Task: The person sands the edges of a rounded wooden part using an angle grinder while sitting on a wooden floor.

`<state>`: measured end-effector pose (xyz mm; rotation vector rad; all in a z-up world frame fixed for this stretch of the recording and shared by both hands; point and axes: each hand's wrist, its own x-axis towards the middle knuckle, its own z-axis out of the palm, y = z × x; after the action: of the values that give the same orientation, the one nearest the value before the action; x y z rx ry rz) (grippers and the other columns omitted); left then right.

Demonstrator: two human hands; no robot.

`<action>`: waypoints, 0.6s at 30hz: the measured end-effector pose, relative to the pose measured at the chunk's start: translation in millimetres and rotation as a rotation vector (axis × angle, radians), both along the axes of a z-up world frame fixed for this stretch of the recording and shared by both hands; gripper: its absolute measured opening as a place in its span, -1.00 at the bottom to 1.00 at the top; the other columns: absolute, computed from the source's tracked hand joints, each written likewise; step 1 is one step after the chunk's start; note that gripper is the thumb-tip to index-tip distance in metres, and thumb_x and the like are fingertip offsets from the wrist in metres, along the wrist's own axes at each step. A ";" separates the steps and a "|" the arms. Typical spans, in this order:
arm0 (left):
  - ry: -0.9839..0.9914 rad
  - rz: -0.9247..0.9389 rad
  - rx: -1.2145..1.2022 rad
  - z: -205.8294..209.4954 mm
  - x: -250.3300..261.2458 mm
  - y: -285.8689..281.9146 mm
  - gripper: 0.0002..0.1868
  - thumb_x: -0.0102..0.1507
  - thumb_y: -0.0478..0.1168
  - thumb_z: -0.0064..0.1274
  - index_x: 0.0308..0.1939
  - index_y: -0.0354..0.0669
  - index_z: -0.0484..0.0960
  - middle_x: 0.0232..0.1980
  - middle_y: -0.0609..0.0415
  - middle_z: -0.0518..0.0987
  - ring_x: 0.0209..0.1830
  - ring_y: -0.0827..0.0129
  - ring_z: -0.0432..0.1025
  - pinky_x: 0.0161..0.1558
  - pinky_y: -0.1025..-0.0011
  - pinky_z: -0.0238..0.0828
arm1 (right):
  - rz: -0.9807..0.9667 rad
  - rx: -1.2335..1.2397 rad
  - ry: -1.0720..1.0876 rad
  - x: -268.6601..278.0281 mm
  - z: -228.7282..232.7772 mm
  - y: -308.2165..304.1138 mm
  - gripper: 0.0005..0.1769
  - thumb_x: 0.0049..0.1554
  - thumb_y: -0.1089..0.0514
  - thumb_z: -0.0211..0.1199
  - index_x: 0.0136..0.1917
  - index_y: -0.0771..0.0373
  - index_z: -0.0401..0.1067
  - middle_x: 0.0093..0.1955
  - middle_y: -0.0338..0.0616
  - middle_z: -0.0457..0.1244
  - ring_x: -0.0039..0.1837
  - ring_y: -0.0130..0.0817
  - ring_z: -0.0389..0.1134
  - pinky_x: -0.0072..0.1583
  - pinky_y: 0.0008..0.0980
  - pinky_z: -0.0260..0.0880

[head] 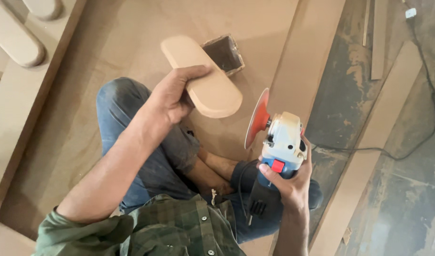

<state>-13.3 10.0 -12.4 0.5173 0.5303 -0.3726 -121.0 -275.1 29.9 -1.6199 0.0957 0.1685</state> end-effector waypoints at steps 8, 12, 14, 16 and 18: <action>0.034 -0.015 0.249 -7.9 -13.7 9.7 -0.49 0.19 -0.15 0.19 0.14 -0.38 0.51 -0.05 -0.03 0.68 -0.11 0.30 0.64 -0.10 0.30 0.69 | 0.014 -0.003 -0.037 -4.0 3.3 6.2 -0.01 -0.11 0.36 0.44 0.51 0.38 0.05 0.15 0.02 0.31 0.06 -0.27 0.43 0.14 -0.24 0.50; -0.088 0.035 0.252 -6.9 -19.1 1.6 -0.49 0.17 -0.23 0.19 0.18 -0.22 0.45 -0.02 0.01 0.64 -0.11 0.32 0.62 -0.15 0.29 0.65 | 0.031 -0.113 -0.074 -4.0 3.5 7.9 -0.02 -0.09 0.33 0.45 0.52 0.37 0.06 0.21 0.02 0.30 0.14 -0.28 0.41 0.21 -0.27 0.47; -0.018 0.081 0.215 -9.9 -15.8 -3.0 -0.53 0.20 -0.22 0.16 0.16 -0.32 0.51 -0.03 -0.04 0.66 -0.13 0.31 0.62 -0.15 0.32 0.65 | 0.021 -0.221 -0.124 -5.7 5.7 7.9 0.01 -0.09 0.30 0.49 0.52 0.38 0.04 0.26 0.03 0.27 0.23 -0.26 0.39 0.27 -0.27 0.43; -0.001 0.119 0.180 -13.2 -12.3 -5.9 -0.56 0.23 -0.25 0.19 0.12 -0.48 0.54 -0.07 -0.10 0.66 -0.18 0.27 0.60 -0.19 0.32 0.60 | 0.021 -0.380 -0.194 -6.7 7.9 10.5 0.03 -0.09 0.28 0.52 0.52 0.38 0.04 0.28 0.06 0.26 0.28 -0.23 0.37 0.30 -0.27 0.41; -0.008 0.150 0.170 -14.3 -12.5 -5.1 -0.59 0.24 -0.28 0.18 0.08 -0.55 0.56 -0.10 -0.14 0.66 -0.22 0.25 0.60 -0.22 0.31 0.59 | 0.021 -0.585 -0.288 -7.2 9.3 16.4 0.03 -0.10 0.25 0.56 0.50 0.38 0.06 0.27 0.10 0.27 0.29 -0.18 0.38 0.30 -0.27 0.40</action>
<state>-25.8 4.9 -26.7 0.6385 0.5928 -0.1826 -128.2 -258.7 39.1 -2.2110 -0.1048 -0.0896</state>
